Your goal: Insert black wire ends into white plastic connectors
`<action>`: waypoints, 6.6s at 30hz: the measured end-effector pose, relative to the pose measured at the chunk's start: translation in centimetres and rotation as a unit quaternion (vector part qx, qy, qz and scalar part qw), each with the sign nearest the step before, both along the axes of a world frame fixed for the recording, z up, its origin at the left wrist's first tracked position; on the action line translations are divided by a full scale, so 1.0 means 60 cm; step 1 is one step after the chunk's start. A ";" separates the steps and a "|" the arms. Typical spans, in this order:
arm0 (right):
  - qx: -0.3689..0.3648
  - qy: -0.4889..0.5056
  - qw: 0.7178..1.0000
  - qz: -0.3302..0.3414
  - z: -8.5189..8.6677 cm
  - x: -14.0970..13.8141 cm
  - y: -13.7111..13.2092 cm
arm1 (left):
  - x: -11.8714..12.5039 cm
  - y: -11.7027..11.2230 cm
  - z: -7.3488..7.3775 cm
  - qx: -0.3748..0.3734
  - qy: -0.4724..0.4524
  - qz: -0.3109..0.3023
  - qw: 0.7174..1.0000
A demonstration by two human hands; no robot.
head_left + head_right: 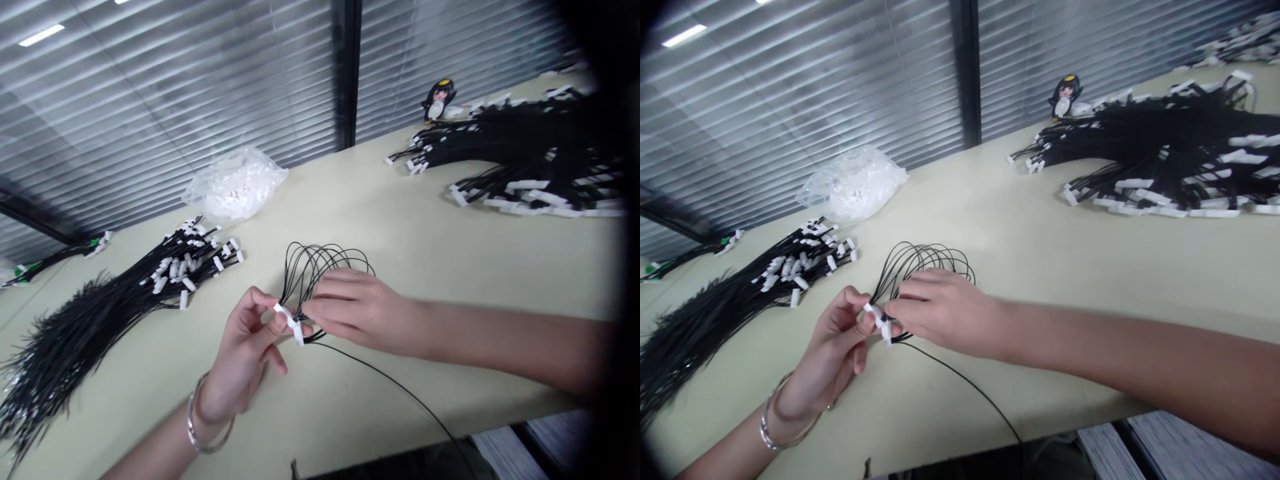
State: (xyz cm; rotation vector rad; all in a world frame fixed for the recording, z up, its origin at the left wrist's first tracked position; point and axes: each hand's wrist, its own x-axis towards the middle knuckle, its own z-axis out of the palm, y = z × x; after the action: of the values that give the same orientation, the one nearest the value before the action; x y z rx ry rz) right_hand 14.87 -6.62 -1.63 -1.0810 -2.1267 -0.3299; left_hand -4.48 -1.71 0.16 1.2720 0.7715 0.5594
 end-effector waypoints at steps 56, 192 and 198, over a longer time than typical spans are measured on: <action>-0.193 0.126 0.973 0.025 0.048 -0.017 -0.042 | 0.003 0.005 0.001 -0.028 -0.069 0.029 0.997; -0.070 0.150 0.984 0.060 -0.011 -0.045 -0.041 | -0.004 0.001 -0.008 -0.130 -0.168 -0.086 0.973; -0.155 0.083 0.984 0.002 -0.023 -0.043 -0.009 | -0.012 0.007 -0.016 -0.165 -0.205 -0.022 0.964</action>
State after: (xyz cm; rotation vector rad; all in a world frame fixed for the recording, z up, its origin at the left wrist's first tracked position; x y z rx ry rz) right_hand 12.30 -7.15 -3.03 -1.2310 -2.0719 0.0983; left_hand -5.18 -1.30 -0.81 0.8251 0.4624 0.6053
